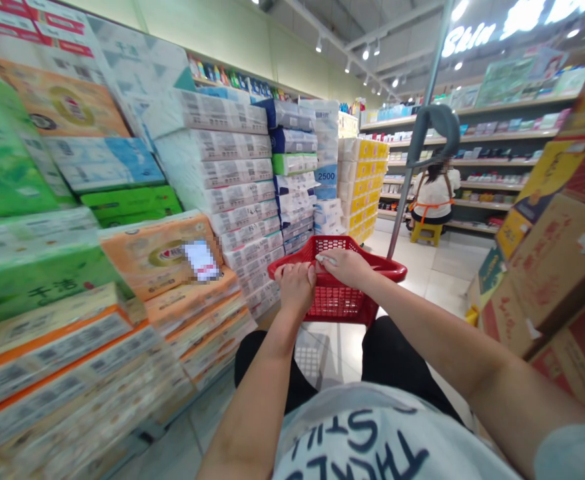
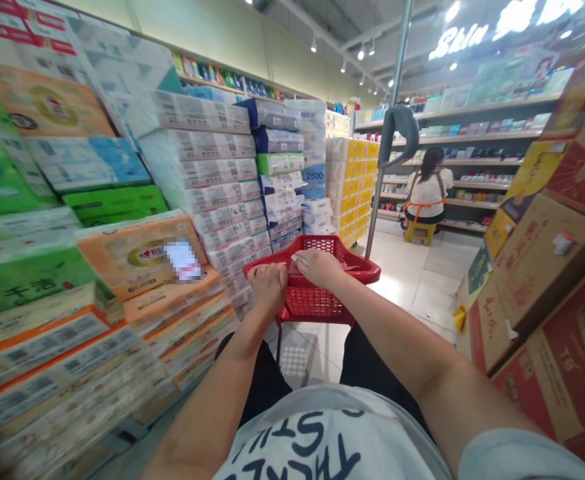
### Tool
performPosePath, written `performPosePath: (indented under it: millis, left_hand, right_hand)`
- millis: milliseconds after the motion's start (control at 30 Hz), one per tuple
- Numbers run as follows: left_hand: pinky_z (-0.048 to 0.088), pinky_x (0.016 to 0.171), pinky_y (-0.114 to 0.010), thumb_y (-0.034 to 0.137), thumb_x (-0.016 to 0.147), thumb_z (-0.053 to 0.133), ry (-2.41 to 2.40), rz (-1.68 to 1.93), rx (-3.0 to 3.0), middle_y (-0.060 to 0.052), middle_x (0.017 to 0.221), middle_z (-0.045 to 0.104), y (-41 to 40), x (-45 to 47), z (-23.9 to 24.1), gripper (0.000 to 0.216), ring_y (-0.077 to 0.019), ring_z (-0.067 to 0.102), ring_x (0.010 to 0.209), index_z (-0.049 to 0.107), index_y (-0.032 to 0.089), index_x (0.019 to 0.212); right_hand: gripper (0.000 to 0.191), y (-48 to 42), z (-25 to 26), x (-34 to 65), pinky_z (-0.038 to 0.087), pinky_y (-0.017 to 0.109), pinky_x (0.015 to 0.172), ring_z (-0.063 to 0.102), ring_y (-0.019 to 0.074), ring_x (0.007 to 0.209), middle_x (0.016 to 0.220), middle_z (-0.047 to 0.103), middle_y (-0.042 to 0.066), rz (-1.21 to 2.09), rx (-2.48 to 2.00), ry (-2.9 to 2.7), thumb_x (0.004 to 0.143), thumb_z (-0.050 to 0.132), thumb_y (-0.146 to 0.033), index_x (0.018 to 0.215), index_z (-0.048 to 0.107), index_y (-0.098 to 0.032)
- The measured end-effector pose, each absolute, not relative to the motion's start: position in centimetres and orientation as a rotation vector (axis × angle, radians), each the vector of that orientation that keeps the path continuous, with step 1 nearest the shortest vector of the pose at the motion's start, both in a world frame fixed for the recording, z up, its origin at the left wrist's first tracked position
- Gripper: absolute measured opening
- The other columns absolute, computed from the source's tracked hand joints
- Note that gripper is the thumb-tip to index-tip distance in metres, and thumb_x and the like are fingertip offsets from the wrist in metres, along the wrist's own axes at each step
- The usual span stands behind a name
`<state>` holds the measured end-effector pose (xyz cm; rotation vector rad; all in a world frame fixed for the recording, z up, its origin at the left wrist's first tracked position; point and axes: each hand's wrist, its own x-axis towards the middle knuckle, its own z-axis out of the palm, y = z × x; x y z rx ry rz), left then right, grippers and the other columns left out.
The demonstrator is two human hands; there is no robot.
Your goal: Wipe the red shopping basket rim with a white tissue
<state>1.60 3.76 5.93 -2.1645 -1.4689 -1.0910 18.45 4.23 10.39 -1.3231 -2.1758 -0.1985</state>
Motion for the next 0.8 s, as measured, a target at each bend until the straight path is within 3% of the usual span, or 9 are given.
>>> performPosePath:
  millis: [233, 433, 633, 800]
  left_hand:
    - [0.023, 0.097, -0.041, 0.033, 0.098, 0.031, -1.495, -1.093, -2.165, -0.004, 0.095, 0.066, 3.8, 1.4, 6.0, 0.029, -0.0232, 0.051, 0.096, 0.059, 0.026, 0.098]
    - [0.024, 0.097, -0.042, 0.033, 0.098, 0.032, -1.469, -1.102, -2.176, -0.004, 0.095, 0.066, 3.9, 1.6, 5.9, 0.028, -0.0233, 0.052, 0.096, 0.058, 0.026, 0.102]
    - [0.025, 0.095, -0.042, 0.033, 0.099, 0.03, -1.453, -1.076, -2.172, -0.004, 0.092, 0.066, 3.9, 1.4, 6.0, 0.03, -0.0227, 0.053, 0.093, 0.059, 0.026, 0.095]
    - [0.025, 0.096, -0.042, 0.032, 0.099, 0.031, -1.466, -1.099, -2.163, -0.004, 0.094, 0.066, 4.0, 1.2, 6.0, 0.029, -0.0227, 0.053, 0.094, 0.059, 0.025, 0.1]
  right_hand:
    - [0.03, 4.2, 10.4, 18.5, 0.045, 0.026, 0.098, 0.06, 0.0143, 0.109, 0.117, 0.068, 0.002, -0.161, -1.164, -2.24, 0.093, 0.045, -0.028, 0.115, 0.066, -0.022]
    - [0.03, 4.1, 10.6, 18.5, 0.048, 0.031, 0.094, 0.062, 0.0179, 0.105, 0.114, 0.068, 0.005, -0.186, -1.376, -2.177, 0.094, 0.044, -0.03, 0.115, 0.064, -0.022]
    - [0.031, 2.4, 9.8, 18.3, 0.041, 0.031, 0.1, 0.058, 0.0177, 0.111, 0.12, 0.065, 0.006, -0.355, -1.098, -2.275, 0.094, 0.043, -0.025, 0.118, 0.062, -0.02]
    - [0.031, 2.4, 10.0, 17.7, 0.045, 0.031, 0.091, 0.06, 0.0185, 0.105, 0.114, 0.066, 0.006, -0.325, -1.357, -2.135, 0.097, 0.038, -0.03, 0.114, 0.061, -0.022]
